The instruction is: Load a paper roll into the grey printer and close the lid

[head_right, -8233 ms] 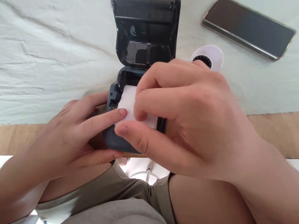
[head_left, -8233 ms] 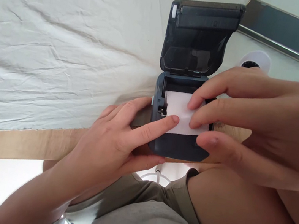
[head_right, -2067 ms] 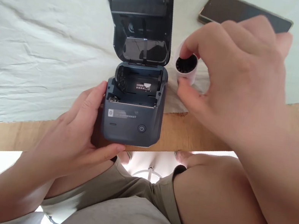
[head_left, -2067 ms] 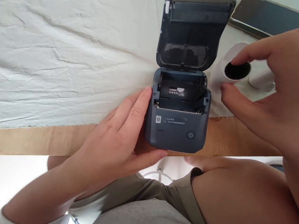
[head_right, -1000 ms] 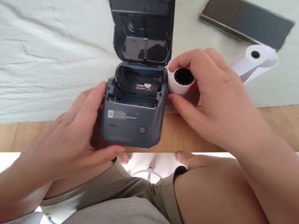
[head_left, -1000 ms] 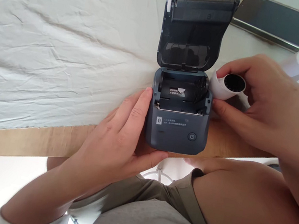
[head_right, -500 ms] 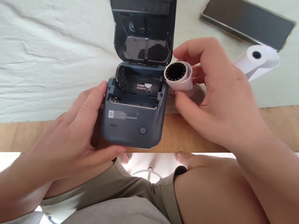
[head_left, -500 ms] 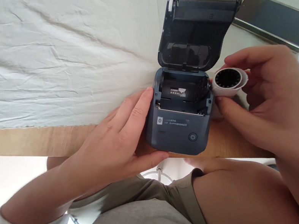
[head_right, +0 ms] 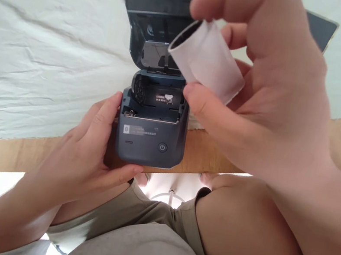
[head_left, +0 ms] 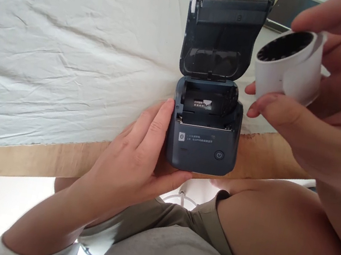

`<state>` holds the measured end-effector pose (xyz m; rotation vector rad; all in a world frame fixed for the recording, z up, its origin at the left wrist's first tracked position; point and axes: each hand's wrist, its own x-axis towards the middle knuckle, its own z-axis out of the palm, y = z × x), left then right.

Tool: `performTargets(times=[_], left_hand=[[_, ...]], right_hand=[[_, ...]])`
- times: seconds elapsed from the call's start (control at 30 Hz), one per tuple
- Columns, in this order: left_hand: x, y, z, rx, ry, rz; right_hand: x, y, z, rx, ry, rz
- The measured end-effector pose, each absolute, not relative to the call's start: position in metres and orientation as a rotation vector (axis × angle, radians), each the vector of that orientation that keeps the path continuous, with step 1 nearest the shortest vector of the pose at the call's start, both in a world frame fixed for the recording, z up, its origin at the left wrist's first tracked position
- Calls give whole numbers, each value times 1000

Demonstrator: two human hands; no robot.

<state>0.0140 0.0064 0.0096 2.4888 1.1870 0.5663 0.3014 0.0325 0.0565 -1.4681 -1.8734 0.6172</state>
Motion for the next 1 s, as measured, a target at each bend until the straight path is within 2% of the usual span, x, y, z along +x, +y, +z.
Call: performTargets(times=[0.1,0.2,0.4,0.63,0.83,1.0], left_hand=[[12,6,7,2499,1191,576],[9,8,5,2503,1177,577],[5,13,9,2499,1097,540],[5,13,10,2514,1073,513],[6,13,5,2511,1040,615],[5,10,2,2514,1007,677]], right_hand=[[294,34,55,-1356,-1905,627],[286,44,50,-1290,-2002,498],[281,62,45,-1450,-2166,220],[284,56,48,-1393,-2182,339],[290,52,55,-1046,-2264,683],[300,50,45,-924,-2347,661]])
